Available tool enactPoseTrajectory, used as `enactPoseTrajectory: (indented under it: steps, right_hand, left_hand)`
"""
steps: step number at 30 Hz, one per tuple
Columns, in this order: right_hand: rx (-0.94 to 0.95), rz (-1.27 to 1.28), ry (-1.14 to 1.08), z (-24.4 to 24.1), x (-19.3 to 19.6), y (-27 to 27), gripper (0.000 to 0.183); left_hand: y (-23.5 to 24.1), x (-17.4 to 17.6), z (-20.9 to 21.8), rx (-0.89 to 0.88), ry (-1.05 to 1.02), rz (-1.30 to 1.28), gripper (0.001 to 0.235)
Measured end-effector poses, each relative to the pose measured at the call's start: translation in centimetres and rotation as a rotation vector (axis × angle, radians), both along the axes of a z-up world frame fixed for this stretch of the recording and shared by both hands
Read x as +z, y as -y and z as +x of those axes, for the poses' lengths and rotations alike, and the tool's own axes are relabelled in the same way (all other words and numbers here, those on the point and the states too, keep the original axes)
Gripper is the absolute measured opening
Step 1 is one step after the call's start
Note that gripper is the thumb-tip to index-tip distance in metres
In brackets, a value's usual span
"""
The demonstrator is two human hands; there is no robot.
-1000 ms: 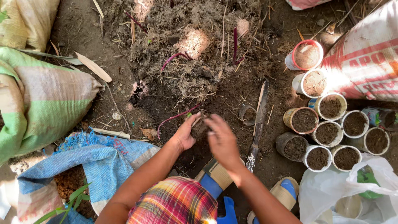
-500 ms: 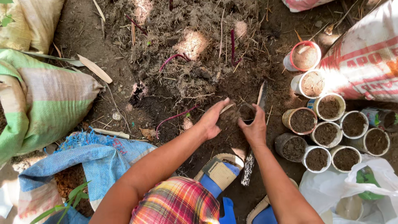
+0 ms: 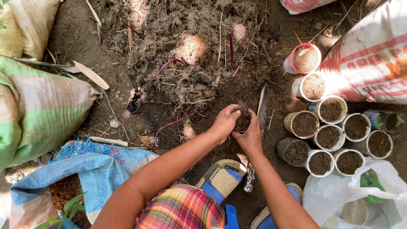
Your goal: The person fills small cups with soil using a large knife and then places plant cuttings into the soil.
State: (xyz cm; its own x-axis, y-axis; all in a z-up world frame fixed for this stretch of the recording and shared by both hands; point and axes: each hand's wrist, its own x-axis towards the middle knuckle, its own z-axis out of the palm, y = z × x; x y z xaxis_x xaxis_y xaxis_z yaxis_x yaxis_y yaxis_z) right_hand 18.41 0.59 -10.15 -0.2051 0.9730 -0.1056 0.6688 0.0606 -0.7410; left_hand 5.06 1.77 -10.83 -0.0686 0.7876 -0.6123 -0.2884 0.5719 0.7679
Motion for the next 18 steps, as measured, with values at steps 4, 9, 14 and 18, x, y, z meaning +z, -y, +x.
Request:
enactPoseTrajectory:
  steps: [4, 9, 14, 18]
  right_hand:
    - [0.059, 0.024, 0.050, 0.4, 1.1, -0.1, 0.090]
    - [0.041, 0.005, 0.056, 1.0, 2.4, -0.3, 0.074]
    - [0.003, -0.061, 0.039, 2.1, 3.6, -1.2, 0.026]
    - [-0.028, -0.032, 0.039, 3.4, 4.2, -2.4, 0.025]
  left_hand:
    - [0.0, 0.7, -1.1, -0.051, 0.115, -0.096, 0.036]
    - [0.6, 3.3, -2.0, -0.203, -0.017, -0.010, 0.039]
    - [0.8, 5.9, -3.4, -0.370, -0.434, 0.050, 0.030]
    - [1.6, 5.8, -4.2, -0.456, -0.589, 0.053, 0.028]
